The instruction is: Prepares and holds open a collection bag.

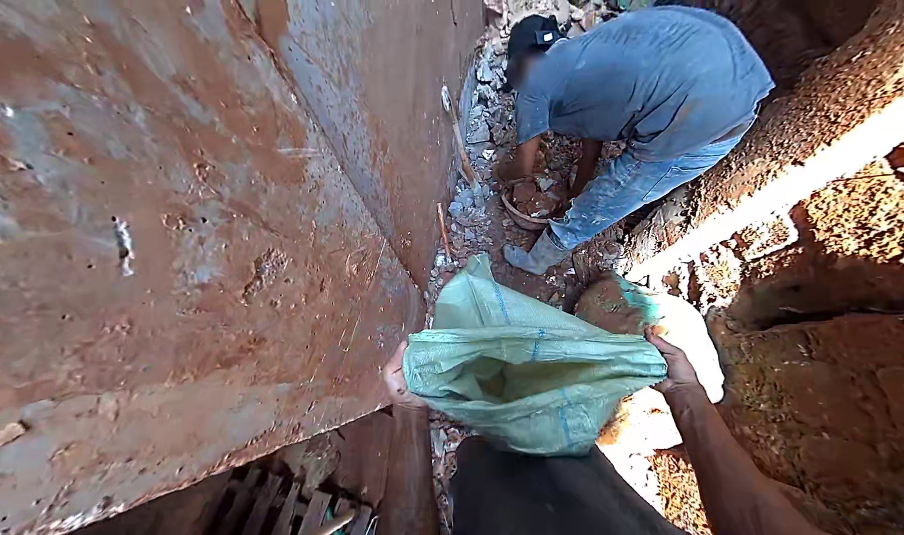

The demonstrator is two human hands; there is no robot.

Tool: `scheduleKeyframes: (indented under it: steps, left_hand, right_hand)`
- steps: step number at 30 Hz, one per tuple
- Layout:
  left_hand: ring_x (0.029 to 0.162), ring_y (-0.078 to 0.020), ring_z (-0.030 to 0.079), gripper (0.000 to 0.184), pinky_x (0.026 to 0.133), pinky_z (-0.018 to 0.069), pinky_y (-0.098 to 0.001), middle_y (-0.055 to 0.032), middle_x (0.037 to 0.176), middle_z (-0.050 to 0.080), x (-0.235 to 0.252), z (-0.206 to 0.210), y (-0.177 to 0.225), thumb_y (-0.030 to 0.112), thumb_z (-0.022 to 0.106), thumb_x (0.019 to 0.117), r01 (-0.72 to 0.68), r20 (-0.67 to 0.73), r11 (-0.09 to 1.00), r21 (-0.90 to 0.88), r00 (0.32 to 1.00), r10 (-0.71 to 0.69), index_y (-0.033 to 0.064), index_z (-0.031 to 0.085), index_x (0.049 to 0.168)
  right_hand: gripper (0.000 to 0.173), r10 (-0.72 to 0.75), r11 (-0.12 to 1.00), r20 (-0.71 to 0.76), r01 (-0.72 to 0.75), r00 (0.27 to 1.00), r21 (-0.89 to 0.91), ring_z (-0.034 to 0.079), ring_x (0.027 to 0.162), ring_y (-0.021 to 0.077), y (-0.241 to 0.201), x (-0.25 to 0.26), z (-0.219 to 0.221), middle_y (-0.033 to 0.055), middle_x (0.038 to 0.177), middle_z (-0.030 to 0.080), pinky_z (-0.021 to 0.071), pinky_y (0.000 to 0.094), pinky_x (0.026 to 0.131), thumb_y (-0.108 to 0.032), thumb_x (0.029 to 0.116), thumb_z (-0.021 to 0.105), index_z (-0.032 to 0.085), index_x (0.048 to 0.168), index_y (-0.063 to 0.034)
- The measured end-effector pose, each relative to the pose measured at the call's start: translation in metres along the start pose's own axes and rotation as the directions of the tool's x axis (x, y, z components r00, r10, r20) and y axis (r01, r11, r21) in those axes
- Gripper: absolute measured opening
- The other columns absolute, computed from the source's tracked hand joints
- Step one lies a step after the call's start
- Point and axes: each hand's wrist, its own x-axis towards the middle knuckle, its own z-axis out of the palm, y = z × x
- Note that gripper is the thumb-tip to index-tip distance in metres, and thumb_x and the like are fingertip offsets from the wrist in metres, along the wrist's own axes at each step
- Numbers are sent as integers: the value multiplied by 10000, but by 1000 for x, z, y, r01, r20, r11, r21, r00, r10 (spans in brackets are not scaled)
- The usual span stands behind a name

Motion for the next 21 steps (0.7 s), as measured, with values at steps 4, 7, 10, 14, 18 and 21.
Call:
scheduleKeyframes:
  steps: [4, 7, 10, 14, 18, 21]
  left_hand:
    - [855, -150, 756, 621, 776, 637, -345, -62, 886, 769, 37, 2, -10, 376, 171, 1118, -23, -246, 988, -150, 969, -15, 96, 704, 968]
    - [875, -163, 754, 579, 791, 639, -360, -75, 918, 763, 62, 11, -16, 351, 168, 1126, 66, -254, 983, -171, 961, -109, 79, 671, 1039]
    - [899, -175, 753, 557, 802, 636, -361, -86, 950, 763, 79, 28, -22, 343, 179, 1127, 240, -189, 951, -198, 942, -277, 75, 665, 1077]
    - [906, -163, 748, 477, 801, 633, -339, -91, 970, 758, 99, 39, -37, 274, 218, 1127, 349, -150, 934, -76, 922, -356, 78, 653, 1118]
    - [860, -145, 743, 431, 756, 628, -303, -88, 949, 753, 112, 44, -36, 310, 291, 1123, 492, -111, 870, 16, 866, -488, 88, 660, 1124]
    - [774, -124, 716, 442, 681, 614, -293, -49, 893, 730, 128, 4, 4, 411, 323, 1108, 599, -272, 771, 216, 795, -542, 109, 647, 1108]
  right_hand:
    - [343, 32, 957, -174, -80, 984, -280, 724, 749, 141, 3, -11, -13, 63, 834, 739, 626, 349, 684, -267, 1103, 395, 656, 1066, -46]
    - [318, -190, 587, -357, -185, 915, -788, 667, 903, 261, -15, -12, 2, 182, 983, 706, 544, 482, 829, -272, 1028, 634, 699, 1103, 30]
    - [483, -499, 158, -33, 53, 866, -986, 585, 1224, 490, -42, -30, 49, 336, 1271, 622, 428, 661, 1060, -280, 993, 662, 608, 1311, 80]
    - [652, -223, -115, 579, 569, 784, -814, 508, 1376, 405, -16, -33, 171, 231, 1450, 565, 387, 594, 1163, -314, 902, 766, 555, 1455, -39]
    - [558, -2, -255, 614, 593, 790, -764, 572, 1314, 404, 45, 37, 223, 215, 1391, 622, 400, 586, 1139, -139, 942, 649, 537, 1484, -68]
    - [335, -144, -10, 529, 533, 837, -846, 676, 1118, 424, 25, 62, 236, 261, 1152, 716, 488, 620, 1010, -61, 1014, 482, 703, 1260, -7]
